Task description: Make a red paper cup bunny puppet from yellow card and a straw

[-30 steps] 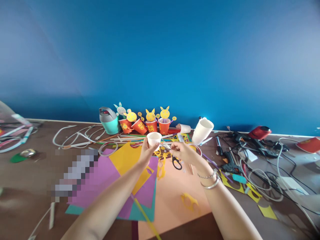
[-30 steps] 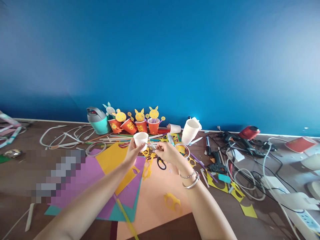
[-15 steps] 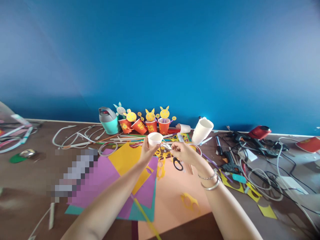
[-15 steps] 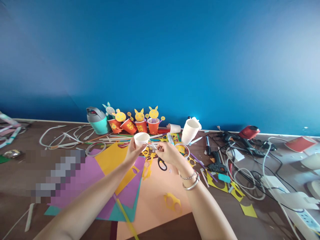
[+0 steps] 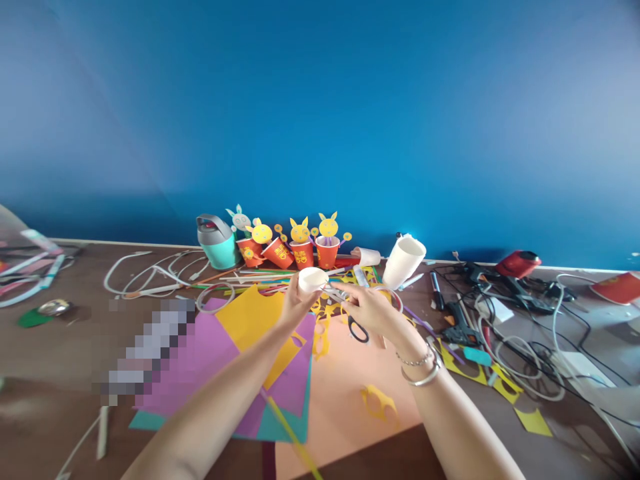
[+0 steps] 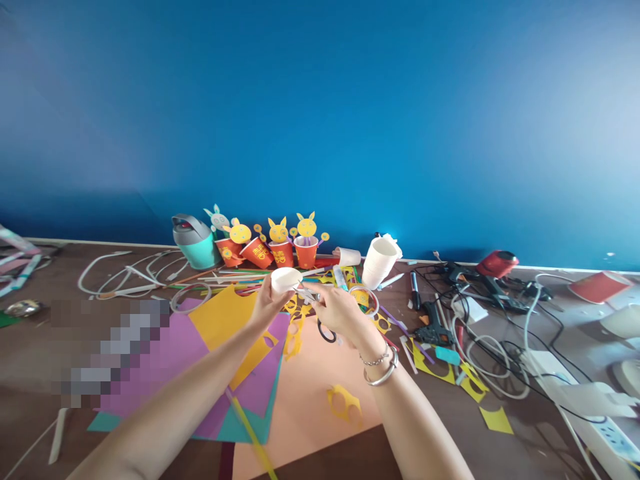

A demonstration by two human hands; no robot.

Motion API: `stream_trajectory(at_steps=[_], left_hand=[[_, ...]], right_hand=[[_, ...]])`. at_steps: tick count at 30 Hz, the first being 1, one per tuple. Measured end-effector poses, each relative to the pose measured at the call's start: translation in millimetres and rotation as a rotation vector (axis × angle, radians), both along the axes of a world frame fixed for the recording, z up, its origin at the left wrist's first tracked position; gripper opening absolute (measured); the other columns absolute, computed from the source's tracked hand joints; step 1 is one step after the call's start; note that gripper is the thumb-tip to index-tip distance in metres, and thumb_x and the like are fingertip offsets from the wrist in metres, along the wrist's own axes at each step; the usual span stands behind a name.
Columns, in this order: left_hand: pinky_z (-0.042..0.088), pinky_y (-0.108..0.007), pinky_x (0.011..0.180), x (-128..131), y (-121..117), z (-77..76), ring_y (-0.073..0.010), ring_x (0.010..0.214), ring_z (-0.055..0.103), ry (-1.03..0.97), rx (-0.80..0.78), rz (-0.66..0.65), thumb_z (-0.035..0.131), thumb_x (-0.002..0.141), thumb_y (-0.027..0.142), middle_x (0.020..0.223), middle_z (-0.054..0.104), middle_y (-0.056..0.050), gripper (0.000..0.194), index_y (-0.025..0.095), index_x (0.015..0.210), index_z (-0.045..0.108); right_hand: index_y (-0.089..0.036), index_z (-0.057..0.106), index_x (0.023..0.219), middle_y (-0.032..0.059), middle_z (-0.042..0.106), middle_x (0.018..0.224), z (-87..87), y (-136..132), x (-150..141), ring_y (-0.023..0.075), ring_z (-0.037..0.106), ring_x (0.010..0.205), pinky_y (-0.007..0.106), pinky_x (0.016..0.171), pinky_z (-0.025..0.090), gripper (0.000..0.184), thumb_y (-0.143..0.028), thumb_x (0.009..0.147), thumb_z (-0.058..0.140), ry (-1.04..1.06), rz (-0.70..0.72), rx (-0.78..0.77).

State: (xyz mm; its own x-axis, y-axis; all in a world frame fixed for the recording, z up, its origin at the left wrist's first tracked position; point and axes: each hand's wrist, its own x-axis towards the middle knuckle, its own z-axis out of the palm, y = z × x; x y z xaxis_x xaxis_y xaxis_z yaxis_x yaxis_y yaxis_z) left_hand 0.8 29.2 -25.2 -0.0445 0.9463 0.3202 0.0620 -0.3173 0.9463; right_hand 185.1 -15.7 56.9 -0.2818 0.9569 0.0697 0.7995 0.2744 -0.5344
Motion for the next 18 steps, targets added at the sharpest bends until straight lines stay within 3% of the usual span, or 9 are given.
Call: stream_trajectory(at_steps=[11, 16, 18], left_hand=[[0.05, -0.028, 0.067, 0, 0, -3.7, -0.0175, 0.079, 0.062, -0.012, 0.003, -0.023, 0.069, 0.072, 0.037, 0.092, 0.065, -0.005, 0.039, 0.018, 0.103, 0.055], [0.05, -0.031, 0.073, 0, 0, -4.9, -0.0197, 0.085, 0.062, 0.049, 0.036, 0.0, 0.067, 0.074, 0.036, 0.095, 0.064, -0.007, 0.037, 0.018, 0.104, 0.055], [0.05, -0.033, 0.079, 0, -2, -4.5, -0.0214, 0.094, 0.061, 0.057, 0.06, 0.023, 0.067, 0.073, 0.035, 0.104, 0.062, -0.008, 0.045, 0.019, 0.113, 0.051]], right_hand=[[-0.023, 0.06, 0.124, -0.0061, 0.043, 0.05, -12.6, 6, -6, 0.01, 0.032, 0.047, 0.021, 0.049, 0.027, 0.049, -0.017, 0.078, 0.046, 0.073, -0.002, 0.047], [-0.021, 0.06, 0.123, -0.0059, 0.042, 0.051, -12.0, 4, -7, 0.0096, 0.031, 0.046, 0.022, 0.048, 0.025, 0.048, -0.016, 0.078, 0.046, 0.082, 0.001, 0.055], [-0.023, 0.059, 0.124, -0.0062, 0.042, 0.05, -12.1, 5, -6, 0.0098, 0.03, 0.046, 0.022, 0.048, 0.025, 0.048, -0.017, 0.079, 0.045, 0.076, 0.002, 0.043]])
